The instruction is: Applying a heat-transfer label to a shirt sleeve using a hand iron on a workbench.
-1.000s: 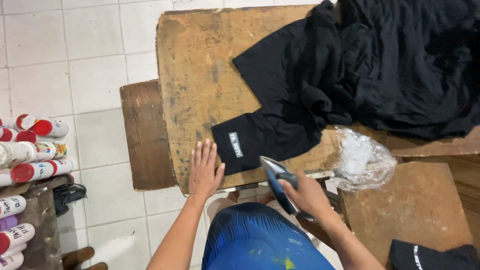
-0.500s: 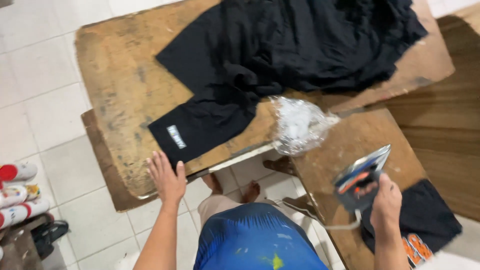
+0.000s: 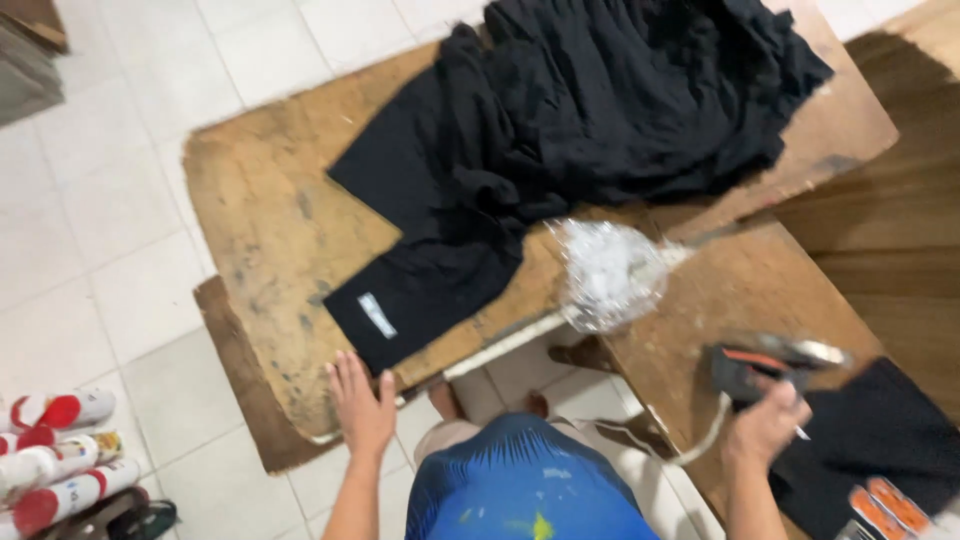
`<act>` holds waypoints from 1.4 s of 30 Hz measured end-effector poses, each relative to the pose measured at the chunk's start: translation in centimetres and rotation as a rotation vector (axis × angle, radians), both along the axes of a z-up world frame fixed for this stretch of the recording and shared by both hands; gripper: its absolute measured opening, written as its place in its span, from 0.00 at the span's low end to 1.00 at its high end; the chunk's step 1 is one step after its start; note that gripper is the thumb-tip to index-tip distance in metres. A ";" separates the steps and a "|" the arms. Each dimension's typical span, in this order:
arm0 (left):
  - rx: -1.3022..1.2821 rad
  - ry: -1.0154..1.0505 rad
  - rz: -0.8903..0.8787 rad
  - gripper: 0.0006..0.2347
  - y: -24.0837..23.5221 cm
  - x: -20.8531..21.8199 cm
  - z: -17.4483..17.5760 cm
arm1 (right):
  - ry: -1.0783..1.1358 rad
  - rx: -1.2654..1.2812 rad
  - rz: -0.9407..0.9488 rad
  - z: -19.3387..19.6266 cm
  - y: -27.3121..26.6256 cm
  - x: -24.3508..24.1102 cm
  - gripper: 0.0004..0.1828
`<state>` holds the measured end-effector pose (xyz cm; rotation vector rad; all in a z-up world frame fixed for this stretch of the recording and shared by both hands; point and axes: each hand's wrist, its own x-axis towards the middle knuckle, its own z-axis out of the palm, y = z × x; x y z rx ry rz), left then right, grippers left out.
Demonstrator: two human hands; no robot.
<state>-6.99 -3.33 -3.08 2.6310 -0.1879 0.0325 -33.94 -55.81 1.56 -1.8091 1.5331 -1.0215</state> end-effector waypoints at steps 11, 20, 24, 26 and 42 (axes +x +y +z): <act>0.016 0.109 -0.095 0.28 2.4 1.9 4.9 | -0.011 -0.097 -0.031 -3.7 4.0 -4.5 0.21; -0.461 0.331 0.375 0.20 0.6 9.0 4.4 | 0.351 0.557 0.517 5.9 14.9 17.3 0.18; -0.288 0.579 0.607 0.11 -0.7 10.5 2.6 | 0.402 0.326 0.972 10.0 17.1 31.3 0.19; -0.257 0.597 0.632 0.09 -1.2 10.6 3.0 | 0.388 0.198 1.039 5.8 14.6 35.9 0.20; -0.683 0.584 0.535 0.26 -2.3 10.4 10.3 | 0.369 0.582 1.086 2.6 11.1 41.7 0.10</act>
